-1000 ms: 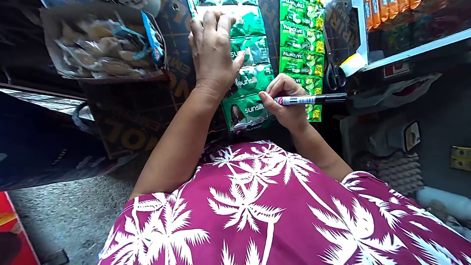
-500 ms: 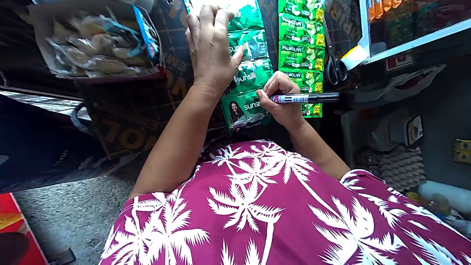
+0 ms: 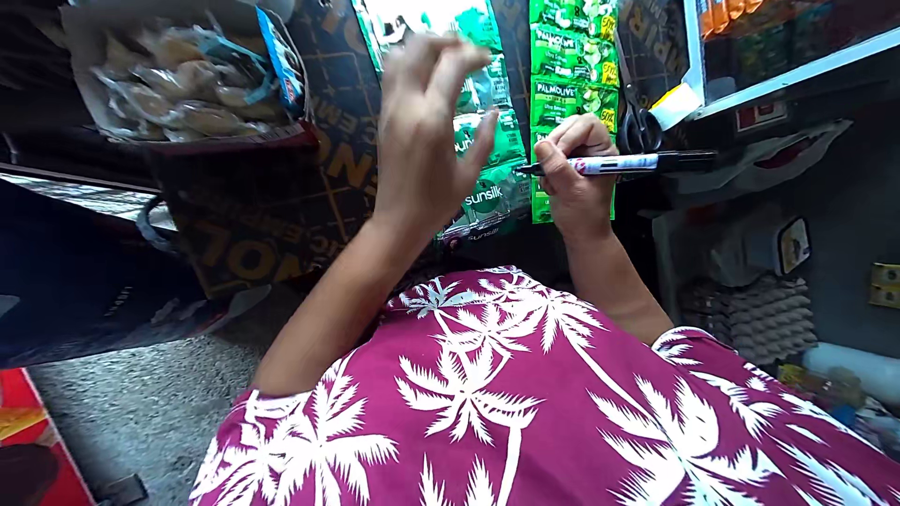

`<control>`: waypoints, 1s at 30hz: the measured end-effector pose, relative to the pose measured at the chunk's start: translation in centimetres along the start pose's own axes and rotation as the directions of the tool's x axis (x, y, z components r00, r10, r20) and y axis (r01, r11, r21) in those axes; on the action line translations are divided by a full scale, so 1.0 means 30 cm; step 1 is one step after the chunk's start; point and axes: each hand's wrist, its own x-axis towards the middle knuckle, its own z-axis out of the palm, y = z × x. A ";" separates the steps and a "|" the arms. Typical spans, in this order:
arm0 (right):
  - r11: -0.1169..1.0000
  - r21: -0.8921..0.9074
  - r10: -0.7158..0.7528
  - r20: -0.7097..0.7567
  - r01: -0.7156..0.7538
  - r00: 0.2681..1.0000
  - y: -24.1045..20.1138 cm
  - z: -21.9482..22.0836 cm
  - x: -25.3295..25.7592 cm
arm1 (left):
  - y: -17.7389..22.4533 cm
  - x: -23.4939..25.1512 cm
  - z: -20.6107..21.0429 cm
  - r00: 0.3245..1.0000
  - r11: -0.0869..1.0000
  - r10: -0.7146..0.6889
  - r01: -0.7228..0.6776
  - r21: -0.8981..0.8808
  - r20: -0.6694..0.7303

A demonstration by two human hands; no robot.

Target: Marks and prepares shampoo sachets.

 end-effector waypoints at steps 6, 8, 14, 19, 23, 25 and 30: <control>0.999 0.049 -0.020 -0.038 0.022 0.999 -0.054 -0.019 -0.065 | -0.073 -0.416 -0.049 0.886 0.959 0.018 0.116 -0.259 0.463; 0.999 0.017 -0.032 -0.011 0.032 0.999 -0.051 -0.012 -0.106 | -0.097 -0.486 -0.049 0.774 0.933 -0.291 0.359 -0.011 0.562; 1.000 -0.018 -0.006 0.034 0.006 0.999 -0.041 0.037 -0.202 | -0.085 -0.491 0.002 0.619 0.805 -0.452 0.593 -0.005 0.643; 0.996 -0.078 -0.032 0.071 0.038 0.997 -0.050 0.047 -0.242 | -0.048 -0.447 0.042 0.644 0.557 -0.226 0.701 -0.446 0.731; 0.996 -0.079 -0.039 0.037 0.042 0.999 -0.040 0.048 -0.254 | -0.013 -0.428 0.047 0.696 0.522 -0.203 0.672 -0.525 0.689; 0.996 -0.083 -0.042 0.015 0.043 0.999 -0.031 0.047 -0.250 | -0.004 -0.427 0.059 0.705 0.537 -0.218 0.664 -0.521 0.674; 0.992 -0.119 0.031 -0.002 -0.031 1.000 -0.016 0.054 -0.235 | -0.005 -0.431 0.068 0.683 0.537 -0.264 0.691 -0.484 0.681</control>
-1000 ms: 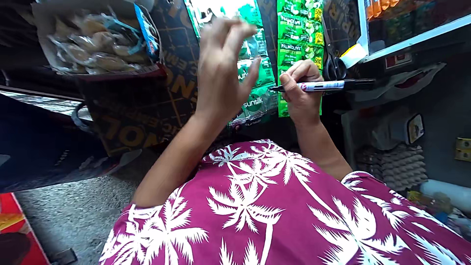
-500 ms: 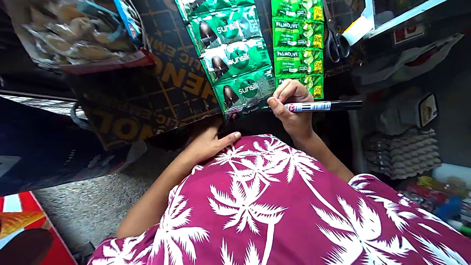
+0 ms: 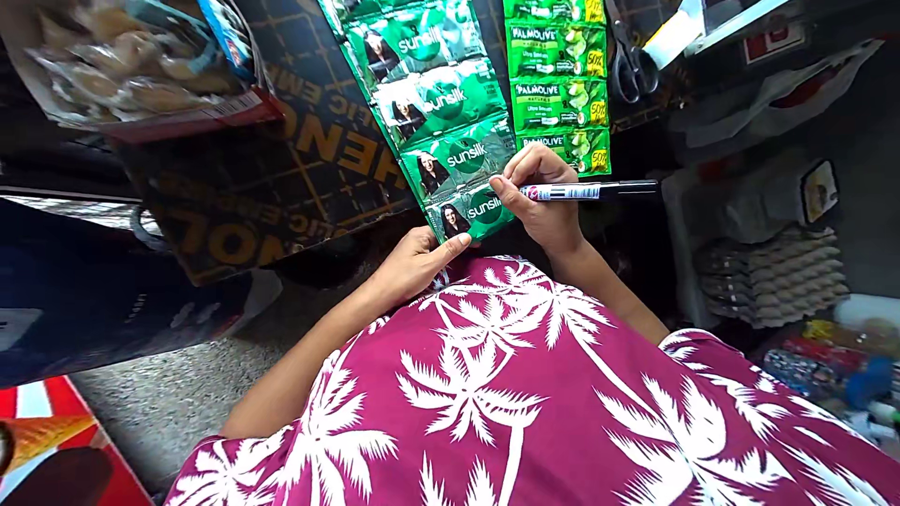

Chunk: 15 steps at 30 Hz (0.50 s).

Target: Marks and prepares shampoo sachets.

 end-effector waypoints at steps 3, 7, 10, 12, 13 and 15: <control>1.000 0.003 0.000 -0.005 0.000 1.000 0.009 0.003 -0.002 | -0.005 0.001 0.002 1.000 1.000 -0.004 0.004 -0.010 0.001; 1.000 -0.020 -0.007 0.039 0.008 0.999 0.017 -0.002 -0.005 | -0.016 0.000 0.007 1.000 0.999 0.029 -0.029 -0.022 -0.006; 0.999 -0.028 -0.016 0.043 0.017 0.999 0.018 -0.005 -0.006 | -0.008 -0.018 0.009 1.000 1.000 0.023 -0.023 0.018 -0.009; 0.998 -0.047 -0.028 0.032 0.030 0.999 0.021 -0.006 -0.009 | -0.008 -0.027 0.010 0.999 0.999 0.033 -0.032 0.034 -0.011; 0.998 -0.058 -0.034 0.030 0.036 0.999 0.021 -0.006 -0.009 | -0.009 -0.029 0.011 0.999 0.999 0.038 -0.037 0.032 -0.015; 0.997 -0.065 -0.034 0.030 0.036 0.999 0.019 -0.005 -0.009 | -0.011 -0.030 0.015 0.999 0.999 0.041 -0.041 0.029 -0.023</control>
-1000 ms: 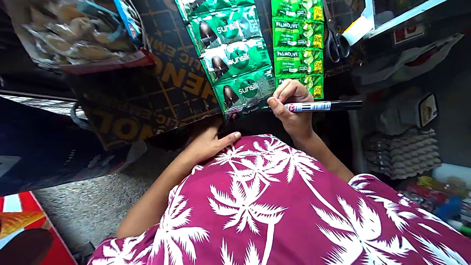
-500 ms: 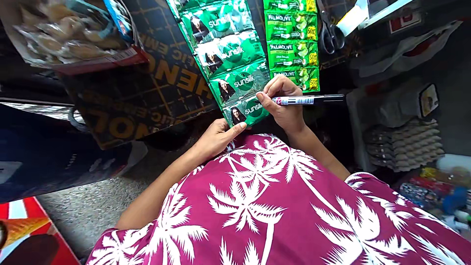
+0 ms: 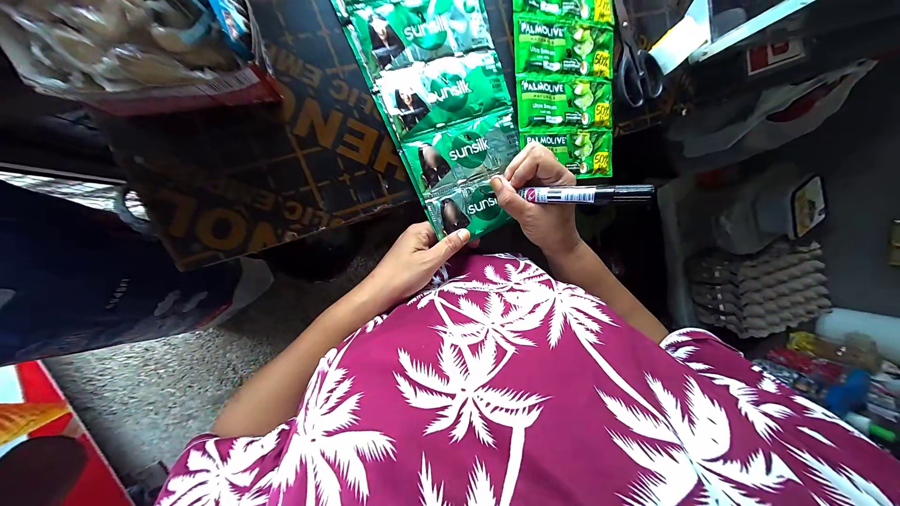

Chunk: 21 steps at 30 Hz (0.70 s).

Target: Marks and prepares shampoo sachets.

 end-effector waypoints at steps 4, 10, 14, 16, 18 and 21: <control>0.999 0.034 0.029 0.008 -0.029 1.000 0.002 0.001 0.001 | -0.004 -0.003 0.005 1.000 1.000 -0.001 0.001 -0.008 -0.009; 0.999 0.018 0.047 -0.057 -0.046 0.997 0.008 0.019 0.001 | -0.022 0.016 0.015 0.999 0.999 -0.018 0.016 -0.043 -0.048; 0.996 0.088 0.036 -0.050 -0.031 0.998 -0.001 0.005 0.002 | -0.024 0.006 0.006 0.998 0.999 -0.040 0.041 0.020 -0.053; 0.987 0.161 0.020 -0.047 -0.012 0.999 -0.020 -0.012 0.004 | -0.024 -0.022 -0.014 0.995 0.971 -0.068 0.081 0.224 -0.066; 0.984 0.178 0.004 -0.065 0.007 0.998 -0.044 -0.036 0.006 | -0.019 -0.040 -0.027 0.987 0.863 -0.110 0.153 0.481 -0.118; 0.997 0.065 -0.032 -0.123 0.041 0.992 -0.088 -0.073 0.018 | 0.007 -0.076 -0.052 0.993 0.685 -0.079 0.116 0.719 -0.085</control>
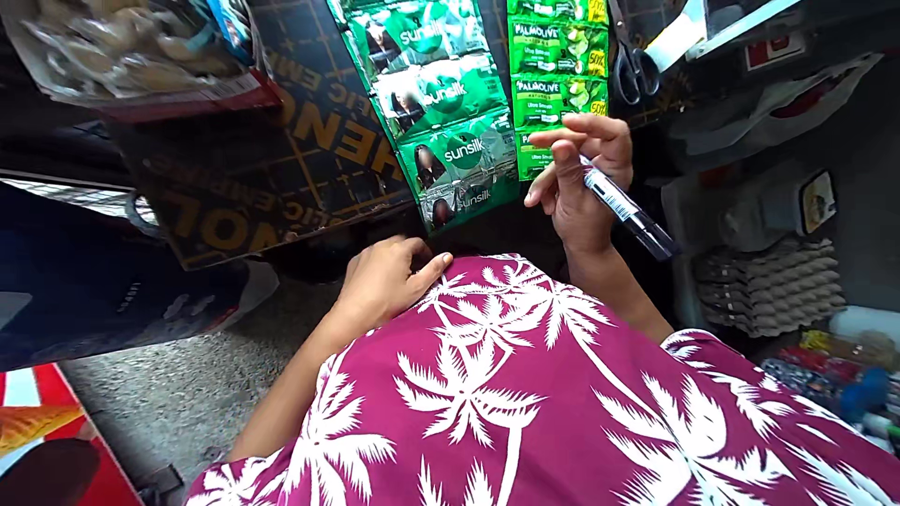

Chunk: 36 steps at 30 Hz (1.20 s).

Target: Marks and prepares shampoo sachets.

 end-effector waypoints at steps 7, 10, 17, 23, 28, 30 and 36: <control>0.725 -0.573 -0.374 0.137 0.382 0.917 -0.035 0.060 0.058 | 0.120 0.033 -0.048 0.947 0.839 0.320 -0.294 -0.458 -0.021; 0.637 -0.617 -0.433 0.209 0.461 0.877 -0.048 0.118 0.054 | 0.153 0.045 -0.016 0.928 0.756 0.371 -0.317 -0.573 -0.024; 0.707 -0.599 -0.369 0.141 0.375 0.919 -0.047 0.077 0.038 | 0.120 0.032 -0.011 0.804 0.789 0.573 -0.593 -0.160 -0.157; 0.665 -0.705 -0.330 0.020 0.247 0.944 -0.038 -0.057 0.020 | -0.035 0.131 -0.009 0.577 0.467 0.805 -0.475 0.746 -0.137; 0.671 -0.703 -0.339 -0.009 0.236 0.941 -0.050 -0.075 -0.006 | -0.068 0.157 -0.020 0.565 0.379 0.824 -0.501 0.778 -0.037; 0.678 -0.697 -0.341 -0.015 0.234 0.940 -0.053 -0.078 -0.013 | -0.086 0.160 -0.021 0.536 0.346 0.844 -0.535 0.771 -0.007; 0.693 -0.682 -0.347 -0.031 0.234 0.937 -0.068 -0.097 -0.030 | -0.049 0.132 -0.063 0.278 0.248 0.958 -0.700 0.670 -0.064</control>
